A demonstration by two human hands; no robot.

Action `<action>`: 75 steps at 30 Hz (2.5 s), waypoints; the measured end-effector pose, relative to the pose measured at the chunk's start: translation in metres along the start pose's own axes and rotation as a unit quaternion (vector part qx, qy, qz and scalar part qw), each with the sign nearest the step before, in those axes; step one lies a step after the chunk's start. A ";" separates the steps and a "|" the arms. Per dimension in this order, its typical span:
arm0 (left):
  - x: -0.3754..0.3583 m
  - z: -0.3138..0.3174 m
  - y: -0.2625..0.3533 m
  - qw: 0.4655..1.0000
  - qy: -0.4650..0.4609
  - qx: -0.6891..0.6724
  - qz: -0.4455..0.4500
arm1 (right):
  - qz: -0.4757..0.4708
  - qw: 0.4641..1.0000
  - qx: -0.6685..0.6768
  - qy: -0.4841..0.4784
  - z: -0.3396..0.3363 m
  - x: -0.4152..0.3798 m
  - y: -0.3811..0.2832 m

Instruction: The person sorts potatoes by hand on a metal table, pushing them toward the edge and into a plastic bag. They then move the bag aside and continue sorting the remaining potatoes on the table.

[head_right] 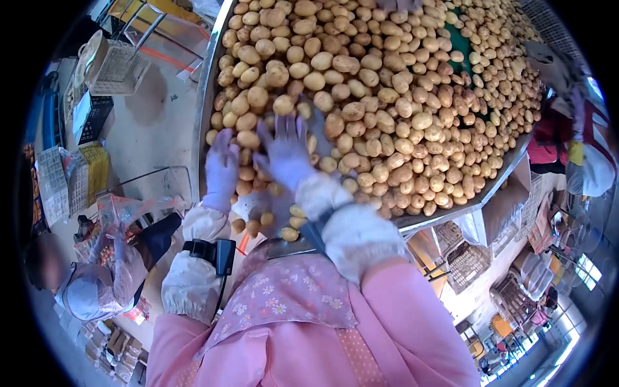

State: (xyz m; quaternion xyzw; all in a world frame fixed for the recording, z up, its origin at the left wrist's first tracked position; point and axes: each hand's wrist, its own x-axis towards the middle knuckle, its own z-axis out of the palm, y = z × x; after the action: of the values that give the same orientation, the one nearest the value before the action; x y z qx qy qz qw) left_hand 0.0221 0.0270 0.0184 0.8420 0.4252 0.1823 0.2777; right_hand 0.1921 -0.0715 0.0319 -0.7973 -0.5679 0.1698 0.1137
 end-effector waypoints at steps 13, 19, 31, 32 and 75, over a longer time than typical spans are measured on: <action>-0.113 -0.001 0.086 0.916 -0.296 -0.034 0.268 | 0.114 0.986 -0.115 -0.051 -0.044 -0.160 0.044; -0.128 -0.046 0.007 0.946 -0.259 0.060 0.186 | 0.017 0.983 -0.066 -0.169 -0.058 -0.167 0.114; -0.019 0.012 0.057 0.958 -0.126 0.117 0.229 | -0.122 0.991 -0.049 -0.035 -0.042 -0.112 0.092; -0.032 0.006 0.054 0.958 -0.124 0.115 0.232 | -0.125 0.990 -0.034 -0.056 -0.044 -0.140 0.117; -0.092 0.049 0.087 0.899 -0.305 0.193 0.248 | 0.148 0.989 0.000 -0.007 -0.019 -0.161 0.049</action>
State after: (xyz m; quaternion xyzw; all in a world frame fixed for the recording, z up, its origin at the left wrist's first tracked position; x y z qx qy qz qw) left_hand 0.0491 -0.1056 0.0280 0.9716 0.1236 -0.1058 0.1715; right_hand 0.1945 -0.2396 0.0532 -0.8713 -0.4445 0.1903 0.0834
